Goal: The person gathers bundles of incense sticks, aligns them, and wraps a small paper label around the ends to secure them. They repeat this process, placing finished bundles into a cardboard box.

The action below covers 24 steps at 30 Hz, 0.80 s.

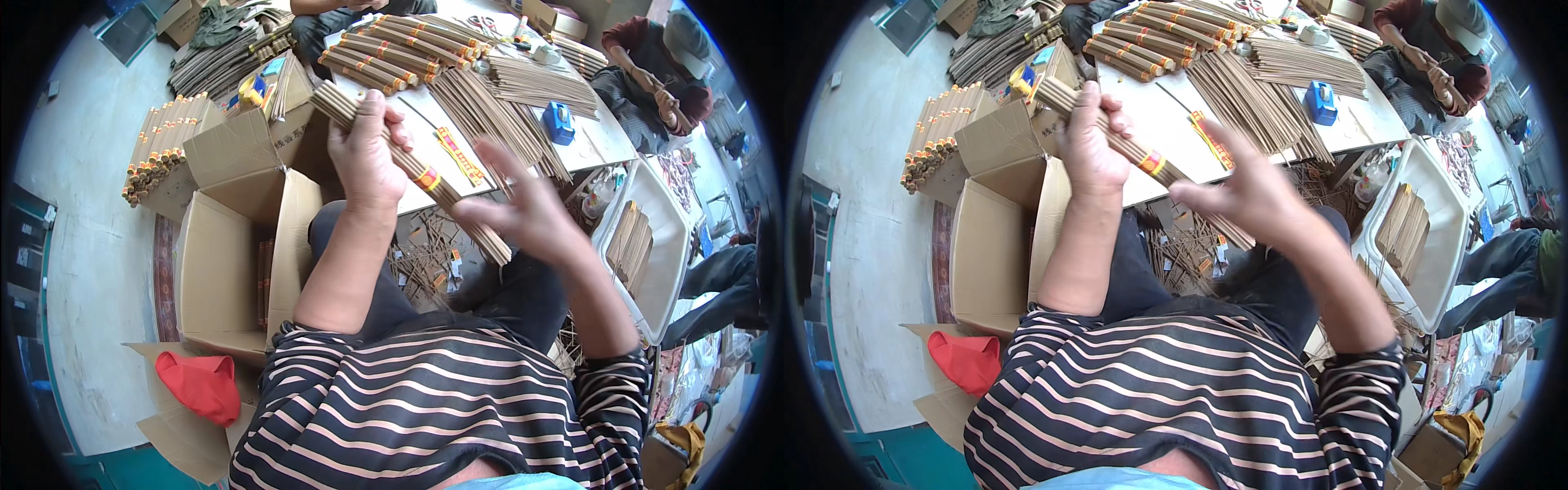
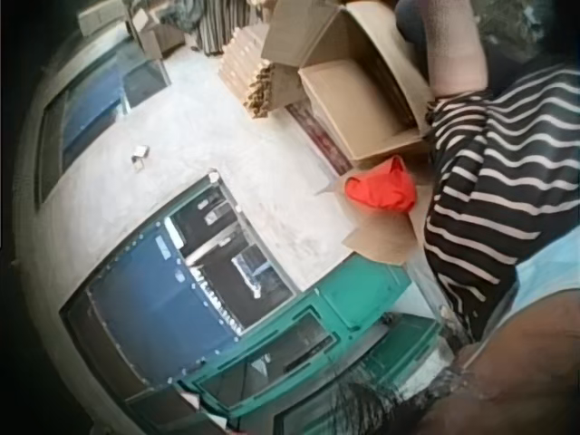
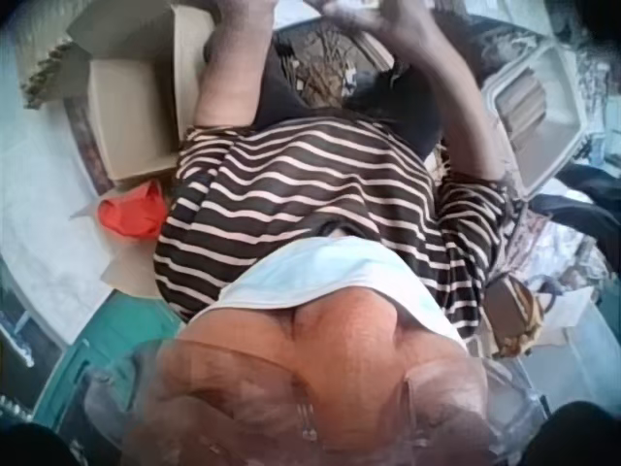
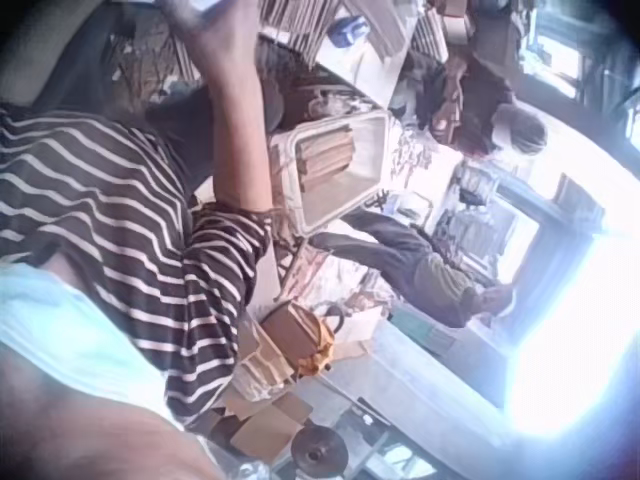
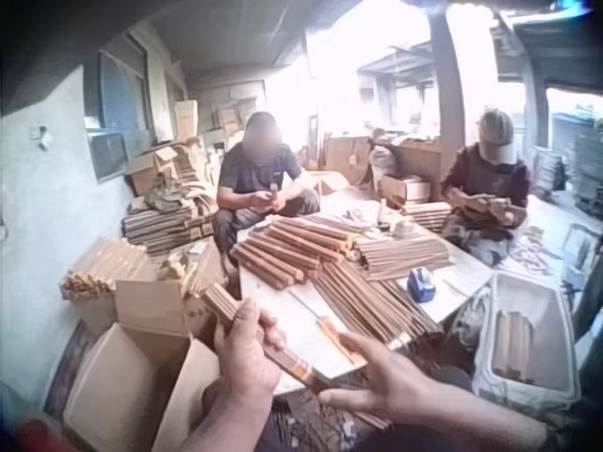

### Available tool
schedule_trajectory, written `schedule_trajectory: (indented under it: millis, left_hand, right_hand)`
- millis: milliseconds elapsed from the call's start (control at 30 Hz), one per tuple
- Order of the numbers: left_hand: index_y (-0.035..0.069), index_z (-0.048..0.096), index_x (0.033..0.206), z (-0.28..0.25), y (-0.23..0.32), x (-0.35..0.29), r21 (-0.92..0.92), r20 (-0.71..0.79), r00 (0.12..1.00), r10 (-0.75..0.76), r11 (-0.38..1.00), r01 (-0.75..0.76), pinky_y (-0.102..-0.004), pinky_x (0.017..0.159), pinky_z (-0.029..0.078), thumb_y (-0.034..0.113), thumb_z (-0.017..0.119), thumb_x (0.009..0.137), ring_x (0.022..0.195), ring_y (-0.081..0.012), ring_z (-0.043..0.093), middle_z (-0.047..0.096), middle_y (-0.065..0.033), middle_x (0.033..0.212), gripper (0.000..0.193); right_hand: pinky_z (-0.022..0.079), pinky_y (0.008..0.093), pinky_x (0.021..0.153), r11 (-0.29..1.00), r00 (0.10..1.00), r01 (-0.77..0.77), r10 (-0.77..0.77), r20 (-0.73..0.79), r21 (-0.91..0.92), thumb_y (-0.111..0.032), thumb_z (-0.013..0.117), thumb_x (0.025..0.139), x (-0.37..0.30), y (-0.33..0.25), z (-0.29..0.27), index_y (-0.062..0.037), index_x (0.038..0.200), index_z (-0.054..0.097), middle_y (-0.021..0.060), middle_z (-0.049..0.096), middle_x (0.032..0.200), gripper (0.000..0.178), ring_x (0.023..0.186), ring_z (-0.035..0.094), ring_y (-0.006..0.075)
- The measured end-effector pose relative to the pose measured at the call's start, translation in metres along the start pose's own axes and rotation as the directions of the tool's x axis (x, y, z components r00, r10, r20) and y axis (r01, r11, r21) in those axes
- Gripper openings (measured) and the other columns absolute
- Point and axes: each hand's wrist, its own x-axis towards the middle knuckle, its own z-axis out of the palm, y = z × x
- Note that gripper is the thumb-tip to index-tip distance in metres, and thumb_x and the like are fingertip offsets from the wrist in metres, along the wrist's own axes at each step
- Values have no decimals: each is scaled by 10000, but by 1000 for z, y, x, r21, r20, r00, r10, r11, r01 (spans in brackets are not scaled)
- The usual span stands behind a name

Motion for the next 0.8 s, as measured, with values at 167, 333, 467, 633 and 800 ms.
schedule_trajectory:
  millis: [167,333,467,633,800]
  left_hand:
    - [57,535,780,-18,-10,-5,43,29,998,-50,998,49,-260,482,432,238,650,831,527,-120,489,551,-46,682,220]
    - [86,543,766,-55,5,21,-112,202,928,-313,934,339,-239,500,403,325,641,834,541,-113,491,540,-37,664,268]
    - [96,531,705,-65,3,30,-173,347,869,-352,887,428,-228,447,367,343,603,859,464,-103,447,506,-12,582,300]
    - [91,469,665,-15,26,30,70,315,923,-222,975,211,-235,409,356,270,627,853,421,-97,429,455,-10,519,304]
    - [65,513,782,32,49,31,433,444,894,60,859,-273,-181,515,408,168,724,783,569,-22,471,520,29,645,234]
  right_hand:
    - [482,408,678,1000,1000,27,-27,-12,1,-356,705,752,27,17,59,3,1065,480,161,618,803,527,726,620,339]
    - [351,197,382,759,890,-331,55,452,560,-149,647,837,26,18,69,-61,836,472,-23,499,584,196,437,459,54]
    - [331,200,349,551,825,-451,-44,563,703,-136,641,842,25,24,77,-79,797,448,-26,469,547,206,385,414,51]
    - [431,220,534,727,893,-248,-84,442,640,-157,686,805,49,26,67,-53,868,496,14,542,686,226,580,514,82]
    - [459,261,730,809,924,364,-377,-68,461,-185,745,729,99,-7,35,-26,1025,566,24,577,893,381,848,523,104]
